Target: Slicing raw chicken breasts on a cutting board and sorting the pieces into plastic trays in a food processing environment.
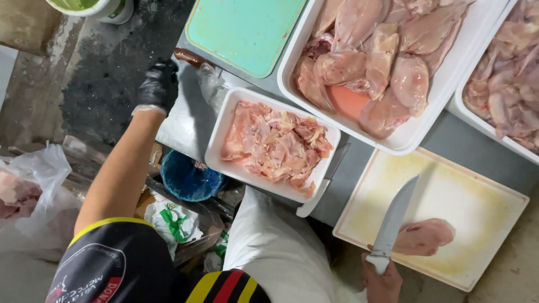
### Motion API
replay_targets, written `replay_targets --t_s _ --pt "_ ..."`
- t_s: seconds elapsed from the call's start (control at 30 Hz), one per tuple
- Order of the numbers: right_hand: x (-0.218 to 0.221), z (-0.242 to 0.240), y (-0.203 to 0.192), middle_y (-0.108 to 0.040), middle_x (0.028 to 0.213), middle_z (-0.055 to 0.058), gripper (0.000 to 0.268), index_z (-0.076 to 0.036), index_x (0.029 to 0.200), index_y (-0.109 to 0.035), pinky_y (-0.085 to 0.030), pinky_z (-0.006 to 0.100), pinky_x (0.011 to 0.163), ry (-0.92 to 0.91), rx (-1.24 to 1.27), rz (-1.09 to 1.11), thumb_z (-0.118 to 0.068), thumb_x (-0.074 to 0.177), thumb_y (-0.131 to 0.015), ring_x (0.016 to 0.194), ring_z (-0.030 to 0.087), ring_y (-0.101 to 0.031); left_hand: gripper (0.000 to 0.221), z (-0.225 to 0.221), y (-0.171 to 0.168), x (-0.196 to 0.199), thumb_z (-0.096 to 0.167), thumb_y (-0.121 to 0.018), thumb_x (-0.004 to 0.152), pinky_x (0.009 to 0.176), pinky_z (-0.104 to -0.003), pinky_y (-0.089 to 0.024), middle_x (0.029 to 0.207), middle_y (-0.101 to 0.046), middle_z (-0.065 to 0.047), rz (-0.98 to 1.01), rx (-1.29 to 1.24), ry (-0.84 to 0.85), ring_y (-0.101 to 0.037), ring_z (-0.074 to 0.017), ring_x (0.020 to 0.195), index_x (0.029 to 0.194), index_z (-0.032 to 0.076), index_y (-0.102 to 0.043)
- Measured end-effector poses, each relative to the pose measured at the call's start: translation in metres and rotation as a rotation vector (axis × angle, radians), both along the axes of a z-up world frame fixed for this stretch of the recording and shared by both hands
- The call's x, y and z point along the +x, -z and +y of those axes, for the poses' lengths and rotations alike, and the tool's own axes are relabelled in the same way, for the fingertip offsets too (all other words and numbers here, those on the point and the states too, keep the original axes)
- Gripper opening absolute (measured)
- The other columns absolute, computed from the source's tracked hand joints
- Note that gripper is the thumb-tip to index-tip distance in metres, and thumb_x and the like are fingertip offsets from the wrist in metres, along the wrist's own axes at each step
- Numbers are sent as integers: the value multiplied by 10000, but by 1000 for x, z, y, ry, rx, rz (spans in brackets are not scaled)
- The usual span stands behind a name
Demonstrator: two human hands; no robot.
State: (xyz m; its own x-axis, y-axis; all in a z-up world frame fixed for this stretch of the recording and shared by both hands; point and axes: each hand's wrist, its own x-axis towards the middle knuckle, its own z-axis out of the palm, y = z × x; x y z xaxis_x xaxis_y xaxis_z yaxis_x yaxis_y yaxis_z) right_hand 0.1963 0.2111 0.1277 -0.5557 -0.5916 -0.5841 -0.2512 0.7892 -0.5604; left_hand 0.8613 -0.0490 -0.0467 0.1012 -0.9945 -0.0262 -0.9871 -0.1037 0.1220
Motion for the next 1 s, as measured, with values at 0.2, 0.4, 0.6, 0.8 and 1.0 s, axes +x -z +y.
replay_targets --t_s 0.2,0.4,0.6,0.8,1.0 --pt "28 -19 -22 -415 584 130 285 -32 1233 -768 -331 391 519 43 45 -19 -43 952 -721 518 204 -335 126 -79 -52 -59 135 -555 1039 648 -483 -565 979 -710 -162 -35 187 6 -691 -359 802 1080 113 -672" --pt "9 1 -13 -443 599 92 399 -89 1246 -794 -335 345 474 5 22 -25 -61 848 -774 510 174 -333 197 -65 -115 -47 229 -547 1052 628 -424 -590 1023 -744 -114 -42 388 -29 -726 -305 830 1195 189 -676" --pt "-13 -12 7 -404 481 62 346 -45 1216 -755 -333 304 382 -101 -215 -123 -105 876 -750 411 154 -335 288 14 -219 -49 323 -543 1066 608 -366 -616 1067 -779 -66 -84 550 -154 -763 -252 859 1310 265 -684" --pt "-13 -83 -11 -821 872 35 267 -139 1105 -743 -527 293 865 -777 -101 115 -238 864 -683 852 124 -677 381 138 -201 -183 529 -625 933 769 -486 -535 966 -775 -168 320 363 -185 -736 -380 895 1036 189 -761" --pt "-43 -156 -34 -707 728 187 167 -38 1035 -736 -542 458 702 -711 -952 137 -63 872 -757 634 296 -653 555 222 -248 -381 786 -788 673 878 -303 -602 965 -810 138 444 265 -279 -741 -111 1079 1115 451 -777"
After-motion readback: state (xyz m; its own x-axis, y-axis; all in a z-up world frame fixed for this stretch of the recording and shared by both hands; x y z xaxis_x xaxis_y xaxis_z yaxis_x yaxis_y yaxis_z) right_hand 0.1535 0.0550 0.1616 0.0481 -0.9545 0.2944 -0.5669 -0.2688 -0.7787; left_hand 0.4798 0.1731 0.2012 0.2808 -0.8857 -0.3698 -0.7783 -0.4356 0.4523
